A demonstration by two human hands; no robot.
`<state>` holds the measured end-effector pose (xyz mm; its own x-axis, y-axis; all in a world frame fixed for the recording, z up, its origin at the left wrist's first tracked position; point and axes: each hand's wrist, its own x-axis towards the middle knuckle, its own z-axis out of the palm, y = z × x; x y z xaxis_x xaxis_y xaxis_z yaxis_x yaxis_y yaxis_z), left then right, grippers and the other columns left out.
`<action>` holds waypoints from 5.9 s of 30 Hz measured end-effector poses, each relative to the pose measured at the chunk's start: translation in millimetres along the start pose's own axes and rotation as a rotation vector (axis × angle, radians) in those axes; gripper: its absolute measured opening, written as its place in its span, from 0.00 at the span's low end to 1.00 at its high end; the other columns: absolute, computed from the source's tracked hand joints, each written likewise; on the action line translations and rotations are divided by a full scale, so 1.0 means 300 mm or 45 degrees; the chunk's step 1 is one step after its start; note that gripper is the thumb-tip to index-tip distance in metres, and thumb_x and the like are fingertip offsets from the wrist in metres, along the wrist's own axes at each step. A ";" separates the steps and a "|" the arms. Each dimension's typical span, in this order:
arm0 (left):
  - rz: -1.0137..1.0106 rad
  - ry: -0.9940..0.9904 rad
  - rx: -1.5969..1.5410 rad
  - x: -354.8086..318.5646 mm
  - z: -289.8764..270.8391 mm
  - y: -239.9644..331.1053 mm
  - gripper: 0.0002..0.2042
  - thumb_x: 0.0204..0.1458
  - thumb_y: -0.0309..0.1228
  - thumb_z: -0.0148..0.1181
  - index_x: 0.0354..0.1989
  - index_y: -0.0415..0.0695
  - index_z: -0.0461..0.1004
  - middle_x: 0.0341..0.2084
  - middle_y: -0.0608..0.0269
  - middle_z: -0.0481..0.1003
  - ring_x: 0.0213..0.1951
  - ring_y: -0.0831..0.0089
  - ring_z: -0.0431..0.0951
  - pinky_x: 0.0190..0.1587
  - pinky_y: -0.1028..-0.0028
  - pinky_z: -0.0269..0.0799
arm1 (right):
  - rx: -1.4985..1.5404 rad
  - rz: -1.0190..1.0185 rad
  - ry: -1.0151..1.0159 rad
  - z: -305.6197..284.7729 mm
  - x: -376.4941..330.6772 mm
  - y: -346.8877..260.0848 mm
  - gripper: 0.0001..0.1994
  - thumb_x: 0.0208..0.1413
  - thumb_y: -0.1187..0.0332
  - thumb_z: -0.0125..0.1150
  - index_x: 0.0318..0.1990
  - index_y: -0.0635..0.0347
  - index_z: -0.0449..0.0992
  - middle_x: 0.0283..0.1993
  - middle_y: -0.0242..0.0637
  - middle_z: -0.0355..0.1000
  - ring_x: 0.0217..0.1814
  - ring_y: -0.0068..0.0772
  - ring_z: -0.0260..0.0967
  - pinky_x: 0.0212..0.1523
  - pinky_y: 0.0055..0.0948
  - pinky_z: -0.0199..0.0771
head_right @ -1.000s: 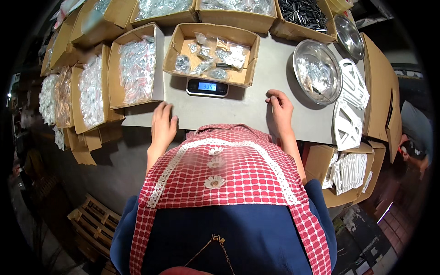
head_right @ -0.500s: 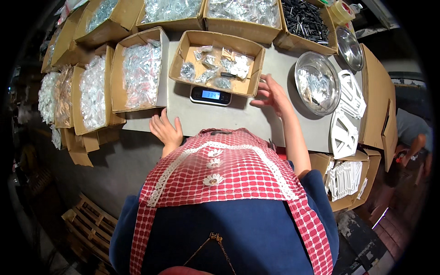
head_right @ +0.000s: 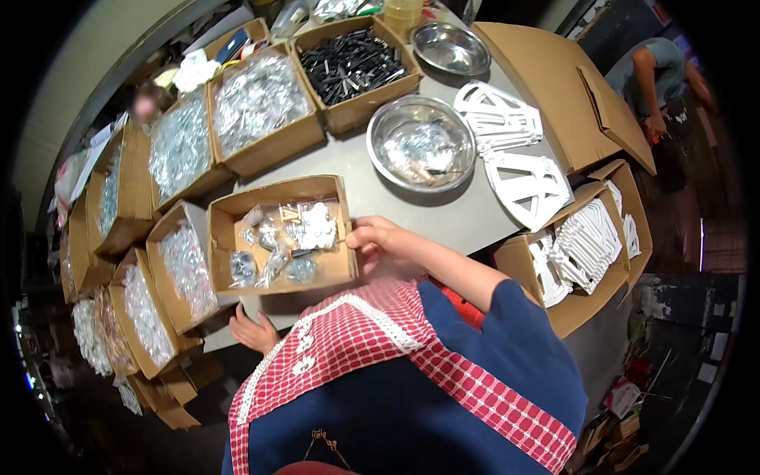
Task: The person sorts white plastic frames from a cardboard box and stacks them on a table. They then pick up a metal bowl and place it on a digital scale, followed by placing a small plastic bag of hardware into the bowl. The person continues to gather various small plastic bags containing screws and fittings from surrounding boxes and places them into the bowl on the scale.
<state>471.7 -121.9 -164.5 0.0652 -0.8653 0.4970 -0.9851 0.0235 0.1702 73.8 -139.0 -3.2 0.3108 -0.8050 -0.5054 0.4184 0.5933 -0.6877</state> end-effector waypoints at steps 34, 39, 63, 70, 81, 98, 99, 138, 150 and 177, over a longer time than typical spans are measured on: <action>-0.300 -0.235 0.057 -0.021 -0.042 0.056 0.23 0.63 0.40 0.42 0.62 0.40 0.61 0.59 0.40 0.59 0.61 0.43 0.56 0.64 0.51 0.48 | -2.018 -1.060 1.942 -1.067 -0.105 -0.946 0.44 0.36 0.61 0.73 0.62 0.61 0.57 0.57 0.53 0.67 0.61 0.54 0.64 0.57 0.42 0.67; -0.298 -0.220 0.035 -0.017 -0.035 0.055 0.23 0.63 0.41 0.42 0.62 0.41 0.62 0.59 0.41 0.59 0.62 0.44 0.56 0.64 0.51 0.47 | -0.695 -1.090 1.880 -1.155 -0.183 -0.891 0.30 0.46 0.57 0.68 0.54 0.62 0.67 0.49 0.42 0.72 0.52 0.42 0.72 0.53 0.43 0.74; -0.134 -0.039 -0.060 -0.027 -0.046 0.025 0.25 0.54 0.38 0.50 0.60 0.41 0.66 0.55 0.47 0.64 0.59 0.50 0.60 0.63 0.51 0.49 | -0.233 -0.147 0.139 0.028 0.397 -0.066 0.34 0.53 0.47 0.56 0.58 0.67 0.65 0.44 0.48 0.77 0.38 0.35 0.78 0.34 0.31 0.82; -0.042 -0.329 -0.124 0.049 -0.093 -0.005 0.27 0.45 0.37 0.57 0.56 0.41 0.70 0.56 0.49 0.69 0.58 0.54 0.67 0.62 0.58 0.55 | -0.189 -0.202 0.158 -0.011 0.461 0.044 0.28 0.53 0.43 0.56 0.53 0.55 0.71 0.42 0.42 0.77 0.39 0.33 0.76 0.32 0.32 0.80; 0.391 -0.153 -0.235 -0.072 -0.031 -0.065 0.22 0.62 0.43 0.41 0.59 0.47 0.69 0.58 0.63 0.68 0.59 0.66 0.66 0.62 0.55 0.47 | -1.489 -1.120 1.058 -0.071 0.184 0.434 0.17 0.57 0.71 0.53 0.54 0.65 0.70 0.57 0.49 0.68 0.56 0.50 0.67 0.57 0.43 0.67; 0.814 -0.321 -0.251 -0.089 -0.070 -0.173 0.31 0.51 0.42 0.51 0.65 0.44 0.61 0.65 0.51 0.59 0.67 0.57 0.55 0.65 0.51 0.44 | -1.966 -0.939 1.280 0.107 0.091 0.599 0.24 0.56 0.71 0.52 0.62 0.61 0.64 0.68 0.47 0.58 0.70 0.50 0.53 0.69 0.52 0.49; 0.806 -0.311 -0.263 -0.091 -0.070 -0.165 0.33 0.49 0.40 0.53 0.65 0.43 0.61 0.65 0.51 0.58 0.68 0.57 0.54 0.65 0.50 0.43 | -1.970 -0.940 1.285 0.104 0.090 0.599 0.24 0.56 0.71 0.52 0.62 0.61 0.64 0.67 0.47 0.58 0.70 0.50 0.53 0.69 0.52 0.49; 0.612 0.134 0.081 -0.141 -0.023 -0.044 0.30 0.64 0.57 0.27 0.57 0.45 0.66 0.56 0.53 0.68 0.60 0.58 0.66 0.64 0.49 0.51 | -2.121 -0.997 0.904 0.012 0.045 0.563 0.30 0.57 0.62 0.53 0.65 0.65 0.59 0.71 0.50 0.51 0.74 0.50 0.47 0.72 0.50 0.41; 0.673 0.261 0.132 -0.153 0.056 -0.085 0.31 0.64 0.53 0.21 0.61 0.46 0.62 0.58 0.51 0.66 0.61 0.55 0.65 0.64 0.45 0.49 | -2.215 -1.026 0.844 -0.022 0.052 0.566 0.32 0.57 0.59 0.54 0.67 0.64 0.58 0.72 0.49 0.50 0.75 0.49 0.45 0.73 0.49 0.40; 0.714 0.428 0.187 -0.141 0.083 -0.108 0.23 0.68 0.50 0.29 0.58 0.51 0.66 0.55 0.60 0.72 0.57 0.66 0.72 0.64 0.59 0.52 | -2.264 -1.036 0.838 -0.009 0.040 0.549 0.31 0.57 0.59 0.54 0.66 0.66 0.59 0.71 0.51 0.52 0.73 0.51 0.48 0.72 0.51 0.42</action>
<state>496.9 -98.5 -212.1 -0.4404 -0.5384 0.7185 -0.8942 0.3349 -0.2971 144.3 -51.0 -123.9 0.0652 -0.9459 0.3178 -0.9591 -0.1472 -0.2416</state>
